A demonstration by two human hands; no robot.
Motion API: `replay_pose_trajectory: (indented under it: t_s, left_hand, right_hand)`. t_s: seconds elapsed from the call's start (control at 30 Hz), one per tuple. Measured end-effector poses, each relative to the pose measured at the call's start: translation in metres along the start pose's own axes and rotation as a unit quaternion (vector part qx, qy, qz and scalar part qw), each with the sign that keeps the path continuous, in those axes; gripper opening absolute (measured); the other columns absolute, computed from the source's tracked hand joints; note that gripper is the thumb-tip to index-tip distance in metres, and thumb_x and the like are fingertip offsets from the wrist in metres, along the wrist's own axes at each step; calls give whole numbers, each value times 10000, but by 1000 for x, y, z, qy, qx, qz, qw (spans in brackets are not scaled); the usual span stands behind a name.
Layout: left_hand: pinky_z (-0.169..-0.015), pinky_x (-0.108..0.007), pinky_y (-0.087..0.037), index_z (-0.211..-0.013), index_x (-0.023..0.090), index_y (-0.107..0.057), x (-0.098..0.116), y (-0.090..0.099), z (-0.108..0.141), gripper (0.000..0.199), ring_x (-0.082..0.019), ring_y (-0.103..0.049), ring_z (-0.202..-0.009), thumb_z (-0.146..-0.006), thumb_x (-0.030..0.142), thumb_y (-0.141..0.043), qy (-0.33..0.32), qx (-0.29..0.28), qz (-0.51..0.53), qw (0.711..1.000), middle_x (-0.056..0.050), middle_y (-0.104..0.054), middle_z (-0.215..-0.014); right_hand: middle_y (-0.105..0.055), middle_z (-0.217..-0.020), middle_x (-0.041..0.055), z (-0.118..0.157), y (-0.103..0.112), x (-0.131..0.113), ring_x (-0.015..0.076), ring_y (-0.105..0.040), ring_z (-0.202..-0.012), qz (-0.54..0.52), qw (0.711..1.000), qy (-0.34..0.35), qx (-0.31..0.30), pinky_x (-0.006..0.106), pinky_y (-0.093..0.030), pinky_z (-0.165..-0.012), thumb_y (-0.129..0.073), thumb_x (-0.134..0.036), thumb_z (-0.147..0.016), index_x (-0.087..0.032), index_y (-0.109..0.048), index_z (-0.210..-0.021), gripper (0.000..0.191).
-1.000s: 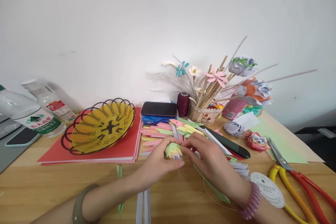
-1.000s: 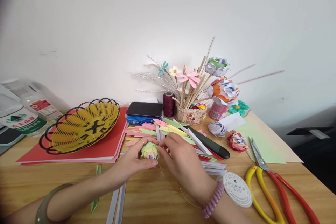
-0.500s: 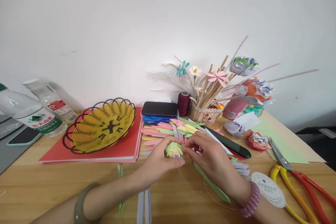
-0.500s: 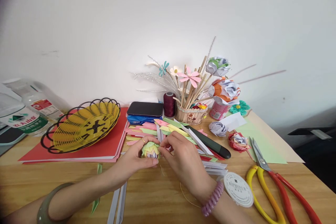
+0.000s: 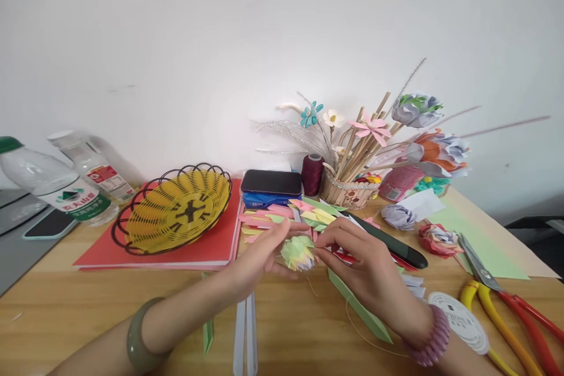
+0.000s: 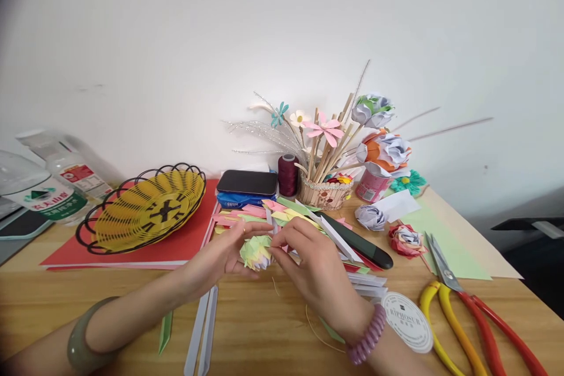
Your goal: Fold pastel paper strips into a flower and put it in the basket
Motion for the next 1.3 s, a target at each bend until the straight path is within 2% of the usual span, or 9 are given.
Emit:
replay_pose_trajectory:
  t_s: [0.17,0.23,0.3,0.4,0.5,0.63,0.93,1.1,1.3]
  left_hand:
    - [-740,-284,-434,-1064,238,-583,2,3,0,399,-203,-508,-990,-707,417,-594,34,0,-100,994,-65,-548,-1140]
    - [-739,-272,-425,-1039,230,-594,6,0,0,376,-189,-517,-970,-695,378,-620,17,-8,-100,995,-60,-572,-1090]
    - [-755,-269,-422,-1025,222,-593,14,-1,0,359,-177,-520,-959,-688,336,-638,-27,-4,-78,997,-54,-575,-1077]
    - [-818,-282,-409,-1020,208,-583,27,1,1,355,-175,-512,-988,-678,271,-654,-106,12,-51,993,-54,-560,-1106]
    - [-853,-303,-401,-1024,198,-571,35,0,3,365,-189,-513,-1007,-672,238,-662,-157,16,-64,985,-65,-556,-1113]
    - [-870,-313,-405,-1030,209,-555,37,1,7,396,-202,-502,-1044,-655,223,-681,-182,32,-87,979,-63,-518,-1167]
    - [-801,-290,-453,-1023,221,-552,38,0,12,389,-225,-455,-1101,-657,264,-676,-217,73,-156,961,-70,-484,-1165]
    - [-806,-301,-449,-1024,227,-557,38,1,12,388,-235,-442,-1106,-658,284,-672,-219,82,-171,957,-72,-474,-1178]
    - [-812,-293,-445,-1016,224,-561,37,1,11,376,-221,-452,-1088,-660,278,-670,-219,86,-169,957,-66,-481,-1171]
  right_hand:
    - [-545,-769,31,2,2,-8,140,-519,-715,18,999,47,0,266,-432,-622,-494,-150,-822,-201,-548,-771,90]
    - [-552,-779,33,2,4,-8,149,-525,-725,14,999,44,12,277,-436,-629,-511,-165,-814,-208,-550,-776,70]
    - [-563,-785,32,2,8,-3,152,-526,-715,1,999,11,32,280,-436,-625,-547,-205,-796,-212,-557,-793,13]
    - [-567,-737,17,-1,10,11,139,-509,-651,-49,994,-86,37,260,-417,-573,-550,-292,-793,-209,-578,-758,94]
    - [-559,-679,5,-1,1,21,129,-501,-625,-132,976,-172,-5,242,-398,-549,-516,-364,-802,-195,-590,-672,226]
    - [-572,-677,-1,0,-11,25,120,-500,-619,-218,950,-219,-46,229,-397,-558,-554,-398,-762,-182,-613,-671,241]
    - [-618,-725,19,7,-16,34,113,-509,-595,-256,931,-258,-38,216,-390,-507,-588,-418,-728,-182,-652,-720,244]
    - [-618,-735,21,5,-16,31,134,-536,-672,-257,934,-244,-42,226,-428,-585,-590,-423,-728,-187,-656,-717,245]
    - [-607,-724,12,3,-16,31,129,-532,-668,-241,941,-233,-48,223,-428,-585,-585,-412,-737,-192,-656,-702,234]
Point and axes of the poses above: each hand's wrist, its own z-axis away from the middle knuckle, its own y-axis out of the back of the hand, x = y × z, the point moved 8 cm from there along -z, towards the middle knuckle
